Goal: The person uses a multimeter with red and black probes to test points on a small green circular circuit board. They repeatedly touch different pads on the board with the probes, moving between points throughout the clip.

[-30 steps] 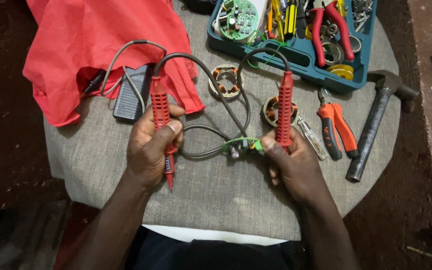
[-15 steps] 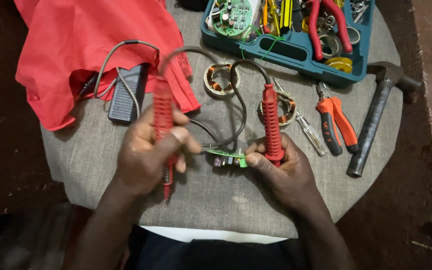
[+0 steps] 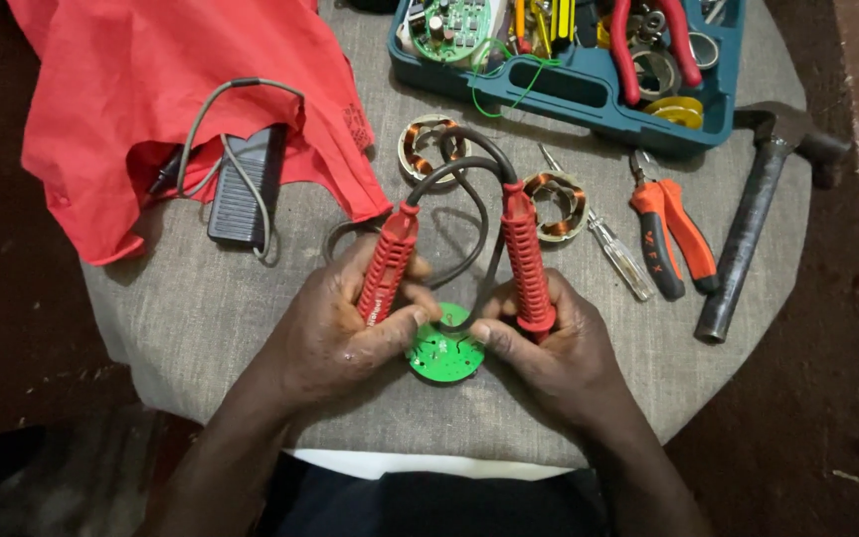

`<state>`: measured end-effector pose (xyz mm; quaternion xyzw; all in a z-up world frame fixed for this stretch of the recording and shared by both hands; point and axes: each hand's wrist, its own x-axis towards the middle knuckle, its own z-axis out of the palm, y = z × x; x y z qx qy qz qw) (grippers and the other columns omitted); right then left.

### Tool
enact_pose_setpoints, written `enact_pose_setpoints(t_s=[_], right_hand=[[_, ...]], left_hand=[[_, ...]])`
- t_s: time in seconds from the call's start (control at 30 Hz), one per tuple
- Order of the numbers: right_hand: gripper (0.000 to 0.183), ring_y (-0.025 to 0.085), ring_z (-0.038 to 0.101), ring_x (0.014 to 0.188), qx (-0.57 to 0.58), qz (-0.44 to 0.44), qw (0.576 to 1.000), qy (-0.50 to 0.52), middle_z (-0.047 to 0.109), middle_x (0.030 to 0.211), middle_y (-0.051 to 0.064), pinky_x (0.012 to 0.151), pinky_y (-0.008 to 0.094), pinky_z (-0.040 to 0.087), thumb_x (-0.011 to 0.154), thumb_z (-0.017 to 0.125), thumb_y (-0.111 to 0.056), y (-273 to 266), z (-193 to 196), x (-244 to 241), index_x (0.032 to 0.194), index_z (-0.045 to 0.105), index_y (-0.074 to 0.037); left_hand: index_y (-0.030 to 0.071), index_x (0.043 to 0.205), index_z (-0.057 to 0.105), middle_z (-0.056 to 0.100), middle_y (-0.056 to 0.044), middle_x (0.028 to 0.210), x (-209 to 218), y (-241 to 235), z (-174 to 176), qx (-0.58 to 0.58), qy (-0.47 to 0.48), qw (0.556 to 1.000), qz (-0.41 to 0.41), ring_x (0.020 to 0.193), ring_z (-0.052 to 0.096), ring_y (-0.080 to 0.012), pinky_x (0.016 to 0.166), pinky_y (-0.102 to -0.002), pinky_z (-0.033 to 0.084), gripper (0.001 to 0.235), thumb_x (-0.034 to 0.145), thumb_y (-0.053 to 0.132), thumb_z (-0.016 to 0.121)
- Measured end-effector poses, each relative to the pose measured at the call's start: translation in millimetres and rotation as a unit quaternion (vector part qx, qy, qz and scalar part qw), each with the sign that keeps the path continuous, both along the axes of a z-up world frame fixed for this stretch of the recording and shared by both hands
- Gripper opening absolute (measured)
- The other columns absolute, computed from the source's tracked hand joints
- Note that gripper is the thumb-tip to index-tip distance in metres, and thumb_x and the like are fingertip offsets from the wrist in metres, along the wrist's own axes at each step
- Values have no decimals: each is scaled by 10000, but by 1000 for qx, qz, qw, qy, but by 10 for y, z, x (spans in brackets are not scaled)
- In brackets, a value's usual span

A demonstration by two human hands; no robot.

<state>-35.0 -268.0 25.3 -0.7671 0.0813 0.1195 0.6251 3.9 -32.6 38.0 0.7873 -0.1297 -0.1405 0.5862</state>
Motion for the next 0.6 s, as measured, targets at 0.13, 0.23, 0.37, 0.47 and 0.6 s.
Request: enact_pose_setpoints(t_s=[0.13, 0.23, 0.37, 0.47, 0.6], right_hand=[[198, 137, 679, 752, 9, 17, 997, -80, 727, 853, 25, 689, 292, 616, 885, 845, -158, -15, -73, -4, 971, 676, -102], [214, 216, 615, 728, 91, -45, 994, 46, 581, 807, 74, 646, 356, 628, 914, 798, 9, -33, -84, -32, 944, 604, -76], [148, 196, 547, 678, 176, -12, 984, 6, 583, 816, 72, 603, 332, 514, 971, 688, 15, -87, -166, -51, 968, 584, -90], [162, 210, 536, 734, 252, -26, 967, 23, 555, 849, 93, 687, 332, 502, 979, 635, 74, -103, -198, -54, 1001, 566, -70], [166, 302, 626, 870, 298, -45, 951, 65, 596, 941, 174, 852, 405, 585, 962, 599, 109, -148, -181, -55, 1006, 550, -43]], left_hand=[[182, 1032, 708, 765, 60, 1101, 2, -52, 151, 53, 23, 998, 4, 936, 731, -104, 837, -293, 573, 214, 833, 253, 744], [180, 988, 646, 620, 3, 764, -27, -121, 458, 165, 188, 968, -5, 649, 542, -154, 594, -341, 451, 85, 918, 201, 691], [220, 1012, 573, 627, 4, 968, -32, -55, 391, 279, 111, 948, -109, 852, 594, -188, 736, -369, 470, 324, 834, 274, 839], [208, 1051, 547, 627, 0, 1081, -17, -48, 409, 308, 90, 935, -153, 932, 616, -200, 790, -379, 497, 363, 854, 298, 839], [224, 1088, 551, 650, -2, 1118, -1, -22, 352, 312, 78, 933, -163, 972, 646, -218, 795, -396, 503, 381, 861, 314, 844]])
